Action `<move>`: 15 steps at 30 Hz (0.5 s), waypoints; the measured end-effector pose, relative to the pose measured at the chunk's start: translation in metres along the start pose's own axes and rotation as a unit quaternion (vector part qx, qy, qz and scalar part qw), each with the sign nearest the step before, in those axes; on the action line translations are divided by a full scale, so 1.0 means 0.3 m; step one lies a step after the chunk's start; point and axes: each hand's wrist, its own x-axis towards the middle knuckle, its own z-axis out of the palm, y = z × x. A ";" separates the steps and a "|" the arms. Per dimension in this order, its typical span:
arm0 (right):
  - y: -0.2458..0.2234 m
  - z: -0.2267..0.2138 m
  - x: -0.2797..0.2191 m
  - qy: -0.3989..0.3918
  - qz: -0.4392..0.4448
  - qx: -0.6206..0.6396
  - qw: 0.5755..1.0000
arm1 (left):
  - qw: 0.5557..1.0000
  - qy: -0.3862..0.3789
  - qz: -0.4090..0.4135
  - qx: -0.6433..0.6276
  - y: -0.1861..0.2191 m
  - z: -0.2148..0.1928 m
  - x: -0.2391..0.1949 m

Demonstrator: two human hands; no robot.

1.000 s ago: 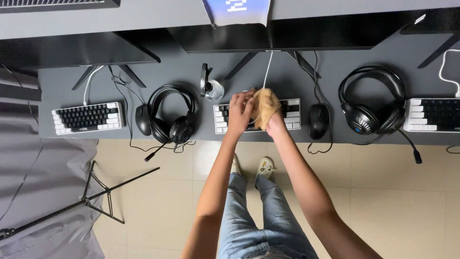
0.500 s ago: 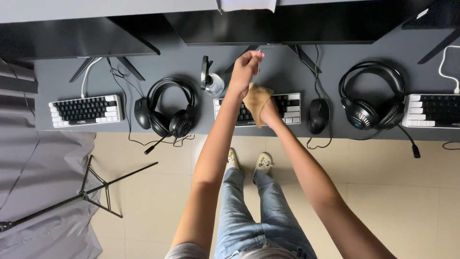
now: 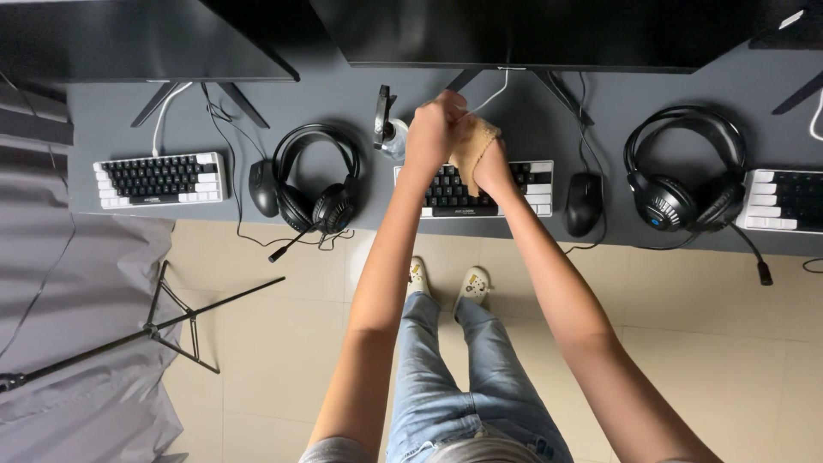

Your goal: The person cleans a pair of headphones, a keyboard, and a mouse on a desk using a cloth. They wipe the headphones first, then the keyboard, and finally the mouse, placing each item back on the desk after cleaning.

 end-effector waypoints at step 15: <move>0.069 -0.004 0.043 -0.051 0.004 -0.177 0.983 | 0.993 0.050 0.076 -0.079 -0.125 0.123 0.089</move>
